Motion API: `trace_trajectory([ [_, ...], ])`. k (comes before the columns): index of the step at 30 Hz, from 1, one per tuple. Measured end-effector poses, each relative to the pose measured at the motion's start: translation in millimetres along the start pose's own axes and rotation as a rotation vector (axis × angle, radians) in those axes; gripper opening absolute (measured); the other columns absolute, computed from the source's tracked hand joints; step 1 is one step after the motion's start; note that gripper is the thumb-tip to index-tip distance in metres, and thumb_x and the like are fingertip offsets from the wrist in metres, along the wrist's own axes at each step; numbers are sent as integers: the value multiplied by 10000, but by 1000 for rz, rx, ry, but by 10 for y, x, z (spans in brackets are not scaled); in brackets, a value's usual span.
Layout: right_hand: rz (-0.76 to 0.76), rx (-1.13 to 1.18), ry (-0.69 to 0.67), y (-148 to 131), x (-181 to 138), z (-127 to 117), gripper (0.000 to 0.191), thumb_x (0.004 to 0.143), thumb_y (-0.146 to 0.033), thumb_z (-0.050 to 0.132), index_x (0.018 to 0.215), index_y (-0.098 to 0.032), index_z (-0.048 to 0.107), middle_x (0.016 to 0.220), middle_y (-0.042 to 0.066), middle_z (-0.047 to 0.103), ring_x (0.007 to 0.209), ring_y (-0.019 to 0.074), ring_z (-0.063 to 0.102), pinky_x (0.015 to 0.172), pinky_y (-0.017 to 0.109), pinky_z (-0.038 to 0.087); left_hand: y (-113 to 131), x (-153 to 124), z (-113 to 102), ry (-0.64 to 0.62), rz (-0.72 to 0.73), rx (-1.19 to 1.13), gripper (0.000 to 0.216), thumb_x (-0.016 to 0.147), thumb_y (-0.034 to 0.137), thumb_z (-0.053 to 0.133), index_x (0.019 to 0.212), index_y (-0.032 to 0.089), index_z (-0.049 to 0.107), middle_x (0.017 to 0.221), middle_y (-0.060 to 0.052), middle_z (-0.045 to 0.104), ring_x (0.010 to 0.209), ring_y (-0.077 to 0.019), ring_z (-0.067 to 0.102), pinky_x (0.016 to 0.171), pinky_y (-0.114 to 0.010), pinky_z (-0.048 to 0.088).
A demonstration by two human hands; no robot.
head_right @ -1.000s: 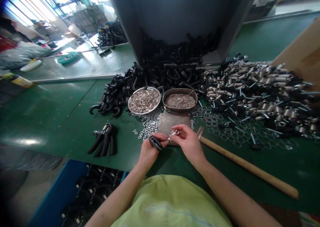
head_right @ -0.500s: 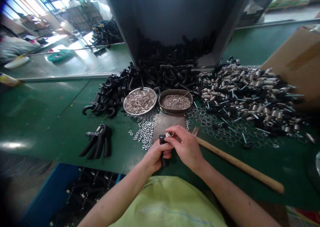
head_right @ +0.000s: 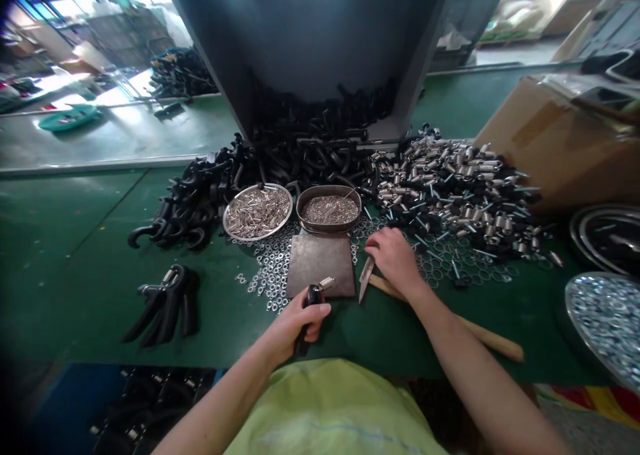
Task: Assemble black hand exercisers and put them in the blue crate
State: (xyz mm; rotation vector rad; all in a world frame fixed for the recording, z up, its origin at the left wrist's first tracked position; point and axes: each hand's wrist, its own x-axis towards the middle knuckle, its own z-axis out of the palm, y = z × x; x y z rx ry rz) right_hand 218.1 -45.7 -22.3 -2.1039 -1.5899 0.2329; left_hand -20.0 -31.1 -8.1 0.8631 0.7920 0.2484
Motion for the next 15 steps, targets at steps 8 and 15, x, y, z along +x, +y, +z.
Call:
trace_trajectory([
  [8, 11, 105, 45, 36, 31, -19, 125, 826, -270, 498, 764, -195, 576, 866, 86, 599, 877, 237, 528, 793, 380, 423, 78, 78, -60, 168, 111, -32, 441, 672, 537, 706, 825, 182, 493, 593, 66, 413, 474, -48, 356, 417, -164, 262],
  [15, 27, 674, -218, -799, -351, -76, 142, 897, -363, 434, 862, -234, 484, 667, -16, 595, 600, 144, 568, 593, 275, 415, 120, 210, 56, 24, -62, -295, 583, 645, 712, 608, 821, 174, 465, 633, 57, 403, 454, -21, 299, 376, -116, 175],
])
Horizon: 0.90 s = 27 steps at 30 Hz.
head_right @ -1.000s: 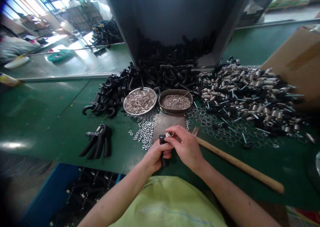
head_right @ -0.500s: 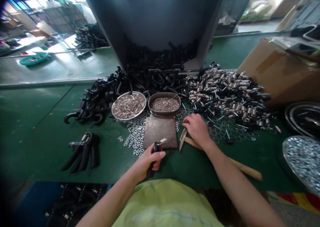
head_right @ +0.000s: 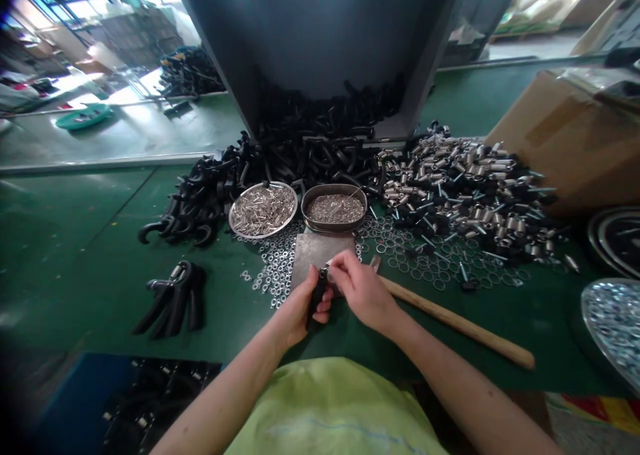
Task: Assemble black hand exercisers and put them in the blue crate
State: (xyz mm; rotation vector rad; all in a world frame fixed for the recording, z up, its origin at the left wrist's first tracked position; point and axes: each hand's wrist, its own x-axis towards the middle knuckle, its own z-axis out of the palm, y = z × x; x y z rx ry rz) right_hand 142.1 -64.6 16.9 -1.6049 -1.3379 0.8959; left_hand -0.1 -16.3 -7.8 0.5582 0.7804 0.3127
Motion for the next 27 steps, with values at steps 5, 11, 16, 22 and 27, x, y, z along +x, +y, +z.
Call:
trace_trajectory([
  [5, 3, -254, 39, -46, -34, 132, 97, 881, -319, 453, 872, -235, 499, 666, 4, 653, 651, 191, 635, 614, 293, 412, -46, 4, 54, -12, 14, 49, 579, 692, 730, 537, 845, 177, 461, 646, 53, 394, 459, -23, 293, 372, -115, 169],
  [11, 21, -201, -6, 18, -101, 139, 113, 881, -262, 452, 905, -232, 558, 700, -4, 653, 658, 166, 619, 601, 267, 409, -104, -50, 11, -21, 112, 228, 477, 736, 622, 600, 832, 197, 407, 621, 83, 321, 445, -15, 240, 380, -119, 156],
  [16, -25, -122, -71, 116, 2, 13, 231, 929, -325, 392, 813, -223, 563, 586, -32, 558, 553, 127, 539, 552, 243, 392, -95, -52, -18, -78, 91, 254, 488, 711, 617, 631, 836, 200, 411, 579, 99, 290, 415, -11, 198, 365, -124, 131],
  [22, 67, -1024, 375, 583, 536, -685, 180, 864, -268, 526, 990, -153, 583, 1024, 162, 611, 953, 283, 555, 671, 336, 410, -55, -42, -59, -40, 86, -16, 521, 672, 631, 661, 794, 177, 435, 603, 64, 402, 440, -15, 264, 370, -117, 147],
  [27, 174, -1237, 279, 749, 699, -904, 211, 882, -222, 458, 1029, -145, 588, 969, 166, 606, 885, 281, 580, 639, 343, 427, 3, 26, -138, 67, 50, -204, 491, 764, 650, 529, 738, 162, 484, 565, 30, 446, 423, -43, 299, 358, -137, 195],
])
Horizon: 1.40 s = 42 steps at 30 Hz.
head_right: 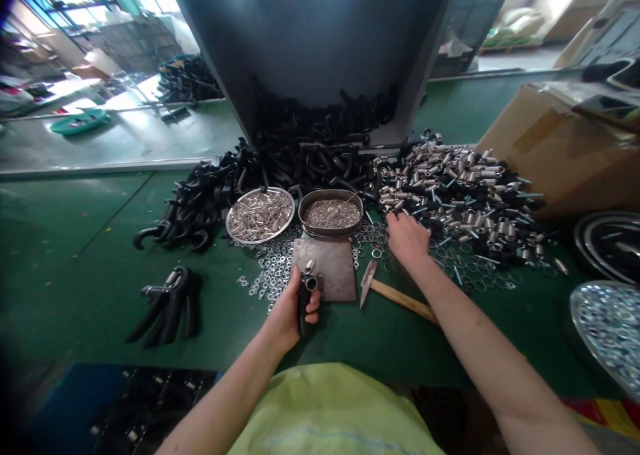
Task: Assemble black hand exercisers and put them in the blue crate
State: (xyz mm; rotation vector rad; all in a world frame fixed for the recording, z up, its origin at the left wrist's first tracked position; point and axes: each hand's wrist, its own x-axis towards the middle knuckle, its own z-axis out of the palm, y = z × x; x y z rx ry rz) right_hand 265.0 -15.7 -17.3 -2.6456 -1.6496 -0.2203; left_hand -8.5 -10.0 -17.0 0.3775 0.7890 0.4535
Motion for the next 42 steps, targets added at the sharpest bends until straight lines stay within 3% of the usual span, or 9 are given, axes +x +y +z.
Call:
trace_trajectory([
  [4, 1, 225, 143, -131, -155, -168, 259, 840, -195, 482, 1062, -133, 600, 995, 155, 600, 837, 264, 604, 686, 380, 469, 94, 40, -56, -17, -16, -189, 315, 827, 415, 486, 651, 154, 491, 493, 35, 385, 404, -57, 286, 366, -153, 207],
  [9, -314, 908, 163, -523, -643, -526, 161, 823, -219, 554, 962, -197, 633, 1031, 80, 627, 942, 215, 613, 769, 345, 525, 141, 46, -39, -25, 46, -289, 267, 789, 311, 451, 589, 144, 510, 449, 23, 368, 409, -77, 314, 403, -184, 275],
  [16, -616, 862, 244, -1045, -1047, -606, 173, 878, -131, 476, 958, -183, 621, 957, 86, 649, 890, 176, 628, 783, 309, 522, 17, 24, 115, -23, 180, -256, 169, 742, 263, 496, 627, 143, 523, 466, 14, 444, 439, -91, 391, 472, -211, 329],
  [19, -502, 852, 238, -1147, -1053, -534, 169, 911, -223, 441, 916, -175, 603, 890, 98, 647, 820, 192, 633, 717, 315, 517, -42, 3, 135, 35, 292, -207, 142, 713, 268, 559, 653, 153, 500, 512, 35, 452, 463, -78, 400, 492, -204, 330],
  [24, -195, 1081, -279, -1172, -1013, -503, 331, 966, -404, 263, 977, -204, 527, 509, -42, 547, 434, 144, 548, 472, 259, 448, -56, -35, 100, 98, 506, 10, 171, 746, 292, 586, 679, 167, 491, 561, 49, 466, 514, -81, 423, 530, -210, 348],
  [29, -345, 1058, 7, -1144, -1014, -457, 261, 889, -392, 455, 1059, -209, 531, 938, 95, 670, 851, 223, 642, 736, 366, 499, -40, -45, 67, 121, 521, -25, 176, 748, 307, 593, 703, 167, 496, 598, 50, 469, 526, -77, 421, 535, -211, 349],
  [33, -193, 1145, -316, -1139, -1001, -441, 326, 948, -421, 282, 1045, -207, 508, 592, -10, 591, 484, 159, 562, 501, 288, 458, -39, -57, 73, 121, 499, 8, 171, 744, 303, 609, 716, 169, 506, 605, 52, 465, 534, -77, 428, 545, -211, 348],
  [37, -284, 1101, -152, -1125, -1004, -481, 271, 866, -434, 482, 1013, -212, 532, 862, 61, 656, 763, 197, 624, 692, 334, 484, -27, -58, 71, 116, 503, -2, 192, 750, 314, 604, 692, 171, 488, 605, 46, 468, 548, -82, 426, 553, -212, 350],
  [42, -190, 1178, -371, -1106, -997, -546, 255, 889, -413, 434, 1021, -211, 517, 680, 3, 618, 623, 168, 596, 605, 302, 468, -16, -39, 35, 132, 531, 127, 175, 792, 305, 559, 708, 175, 478, 609, 49, 441, 553, -85, 408, 557, -213, 344],
])
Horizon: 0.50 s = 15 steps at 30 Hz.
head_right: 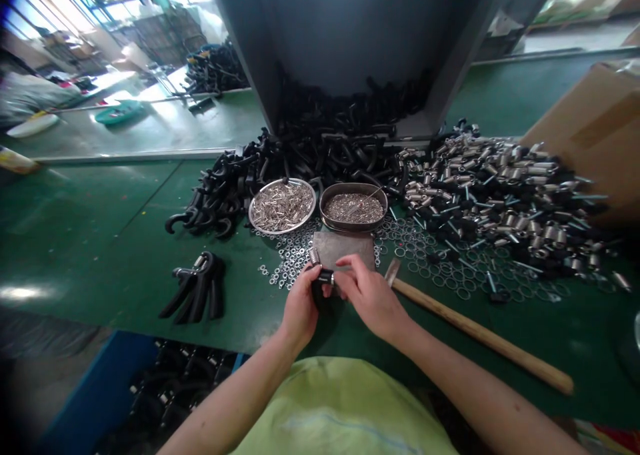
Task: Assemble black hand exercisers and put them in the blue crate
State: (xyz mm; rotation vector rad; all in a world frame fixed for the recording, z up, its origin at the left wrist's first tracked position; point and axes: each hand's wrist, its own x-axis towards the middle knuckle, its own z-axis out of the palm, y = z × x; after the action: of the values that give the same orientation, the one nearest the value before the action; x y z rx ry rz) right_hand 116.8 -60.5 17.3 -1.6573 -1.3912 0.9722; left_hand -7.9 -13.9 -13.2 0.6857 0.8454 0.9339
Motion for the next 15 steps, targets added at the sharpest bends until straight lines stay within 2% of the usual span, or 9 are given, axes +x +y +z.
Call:
trace_trajectory([
  [2, -35, 39, 58, -20, 8, 23, 251, 813, -385, 558, 998, -216, 542, 833, 34, 638, 745, 177, 607, 657, 306, 475, 9, 2, -10, -14, 33, 47, 177, 806, 312, 548, 721, 181, 465, 629, 48, 439, 565, -88, 410, 560, -213, 350],
  [3, -19, 126, 64, -27, 16, 51, 250, 796, -384, 576, 978, -216, 543, 834, 31, 627, 733, 171, 601, 635, 299, 477, 18, -3, -12, -21, 48, 84, 171, 813, 321, 544, 746, 186, 464, 648, 46, 448, 578, -93, 423, 568, -216, 358],
  [5, 106, 428, 23, -36, 37, 132, 250, 819, -428, 531, 951, -216, 509, 695, -12, 569, 577, 136, 554, 511, 265, 451, 41, -25, -11, 8, 106, 208, 166, 827, 349, 543, 841, 199, 473, 716, 34, 491, 642, -111, 477, 624, -231, 389],
  [7, 258, 726, 2, -31, 64, 218, 276, 827, -473, 497, 940, -224, 456, 587, -57, 497, 450, 107, 477, 407, 227, 392, 64, -53, -13, 110, 218, 381, 239, 807, 369, 583, 945, 211, 466, 824, 6, 539, 762, -140, 530, 731, -264, 410],
  [9, 360, 842, -14, -7, 101, 264, 284, 825, -495, 480, 919, -232, 429, 535, -78, 471, 385, 100, 439, 352, 206, 344, 79, -68, -35, 212, 311, 565, 407, 710, 372, 695, 1005, 219, 459, 928, -24, 560, 873, -177, 548, 822, -304, 399],
  [10, 393, 810, -47, 12, 129, 261, 282, 832, -503, 458, 905, -233, 427, 505, -84, 464, 357, 102, 428, 333, 204, 327, 82, -64, -56, 240, 327, 649, 491, 644, 375, 750, 1012, 223, 463, 948, -32, 564, 896, -198, 552, 839, -323, 394],
  [12, 403, 580, -177, 54, 220, 198, 293, 859, -515, 396, 858, -225, 440, 438, -86, 455, 311, 114, 417, 317, 211, 308, 81, -30, -117, 243, 316, 805, 589, 542, 401, 811, 1003, 232, 486, 926, -35, 577, 885, -231, 567, 832, -351, 398],
  [14, 295, 196, -264, 76, 380, 93, 295, 881, -478, 384, 808, -211, 485, 425, -62, 493, 337, 125, 462, 360, 227, 338, 71, 26, -187, 207, 311, 966, 582, 531, 456, 808, 981, 236, 511, 870, -34, 587, 839, -247, 584, 793, -362, 412],
  [15, 193, -2, -249, 70, 490, 43, 272, 885, -436, 409, 796, -204, 520, 466, -41, 542, 392, 130, 507, 410, 237, 370, 65, 55, -216, 175, 319, 1059, 562, 549, 478, 793, 975, 232, 522, 856, -40, 593, 821, -252, 589, 771, -364, 420],
])
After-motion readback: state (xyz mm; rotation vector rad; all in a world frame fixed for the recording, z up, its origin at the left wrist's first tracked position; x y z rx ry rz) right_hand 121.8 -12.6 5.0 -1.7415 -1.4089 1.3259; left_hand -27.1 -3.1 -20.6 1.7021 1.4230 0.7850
